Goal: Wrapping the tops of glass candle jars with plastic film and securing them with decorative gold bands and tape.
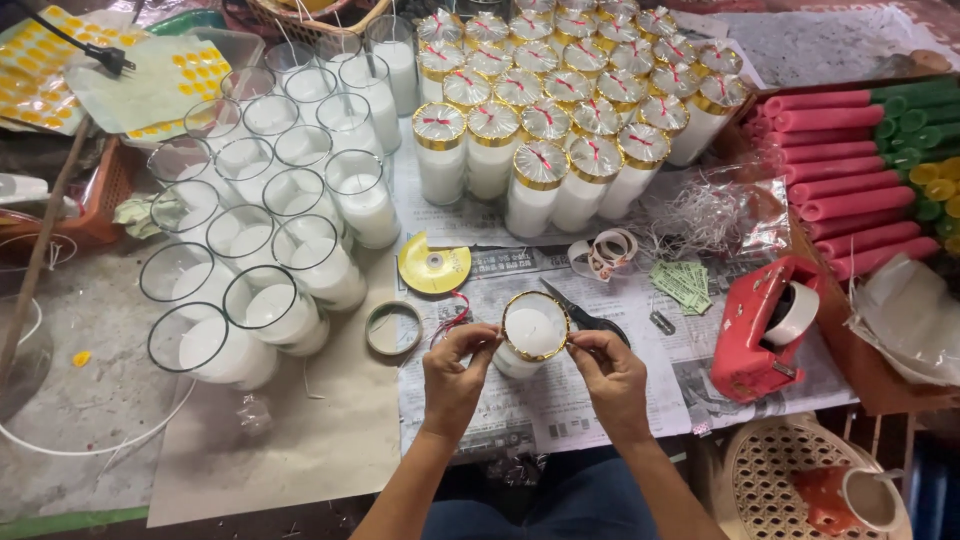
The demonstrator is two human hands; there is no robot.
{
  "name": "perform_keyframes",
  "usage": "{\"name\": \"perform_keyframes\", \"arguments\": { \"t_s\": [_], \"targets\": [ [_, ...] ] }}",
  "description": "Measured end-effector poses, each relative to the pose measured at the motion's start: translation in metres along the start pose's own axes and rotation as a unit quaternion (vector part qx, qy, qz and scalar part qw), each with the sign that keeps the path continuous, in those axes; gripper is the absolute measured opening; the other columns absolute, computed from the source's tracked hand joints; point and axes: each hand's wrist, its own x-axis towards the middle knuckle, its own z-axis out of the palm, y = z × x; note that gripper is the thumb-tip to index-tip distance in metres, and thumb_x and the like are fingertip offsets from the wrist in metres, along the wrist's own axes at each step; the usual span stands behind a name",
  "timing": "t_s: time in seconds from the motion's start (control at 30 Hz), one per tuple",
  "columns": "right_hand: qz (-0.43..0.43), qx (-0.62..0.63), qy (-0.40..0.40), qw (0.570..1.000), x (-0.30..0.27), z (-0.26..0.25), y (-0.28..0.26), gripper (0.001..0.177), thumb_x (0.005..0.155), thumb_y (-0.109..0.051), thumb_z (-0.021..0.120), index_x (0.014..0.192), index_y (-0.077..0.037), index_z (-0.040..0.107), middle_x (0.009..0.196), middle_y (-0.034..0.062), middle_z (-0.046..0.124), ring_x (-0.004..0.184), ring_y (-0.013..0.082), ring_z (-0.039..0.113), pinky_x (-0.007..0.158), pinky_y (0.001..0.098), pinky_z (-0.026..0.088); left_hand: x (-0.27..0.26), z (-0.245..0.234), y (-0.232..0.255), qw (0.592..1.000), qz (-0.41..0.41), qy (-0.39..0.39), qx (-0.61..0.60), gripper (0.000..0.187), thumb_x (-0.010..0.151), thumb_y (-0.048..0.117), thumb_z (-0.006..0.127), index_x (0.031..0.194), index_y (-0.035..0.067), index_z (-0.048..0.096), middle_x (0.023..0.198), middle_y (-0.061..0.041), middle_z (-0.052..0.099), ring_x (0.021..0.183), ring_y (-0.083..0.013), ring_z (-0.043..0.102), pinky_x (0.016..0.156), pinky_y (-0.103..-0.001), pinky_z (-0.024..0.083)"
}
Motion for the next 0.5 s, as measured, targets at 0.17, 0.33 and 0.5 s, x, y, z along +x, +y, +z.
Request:
{"name": "perform_keyframes", "arguments": {
  "t_s": [0.17, 0.33, 0.5],
  "targets": [
    [-0.282, -0.185, -0.075, 0.938, -0.018, 0.003, -0.017, 0.016, 0.087, 0.002, 0.075, 0.101, -0.001, 0.069, 0.101, 0.013, 0.072, 0.091, 0.0244, 0.072, 0.086, 0.0294, 0.063, -0.014, -0.004, 0.0, 0.947, 0.277, -0.082, 0.142, 0.011, 0.087, -0.002, 0.075, 0.096, 0.0, 0.068, 0.093, -0.013, 0.073, 0.085, -0.0258, 0.069, 0.079, -0.034, 0.061],
    [-0.319, -0.252, -0.113, 0.907, 0.0, 0.015, -0.039, 0.012, 0.093, -0.001, 0.07, 0.105, 0.001, 0.072, 0.106, 0.0136, 0.073, 0.094, 0.0255, 0.073, 0.086, 0.0335, 0.061, 0.0, -0.002, 0.02, 0.895, 0.351, -0.135, 0.241, 0.016, 0.101, 0.006, 0.061, 0.112, -0.002, 0.07, 0.111, -0.016, 0.074, 0.086, -0.0335, 0.065, 0.08, -0.042, 0.058],
    [-0.319, -0.315, -0.153, 0.881, 0.015, 0.016, -0.044, 0.009, 0.094, -0.003, 0.07, 0.103, -0.002, 0.07, 0.098, 0.0095, 0.071, 0.083, 0.0246, 0.071, 0.07, 0.0326, 0.059, 0.015, 0.004, 0.026, 0.852, 0.367, -0.154, 0.339, 0.011, 0.094, -0.004, 0.068, 0.09, 0.007, 0.066, 0.089, -0.006, 0.068, 0.076, -0.0256, 0.053, 0.066, -0.035, 0.048]
  ]
}}
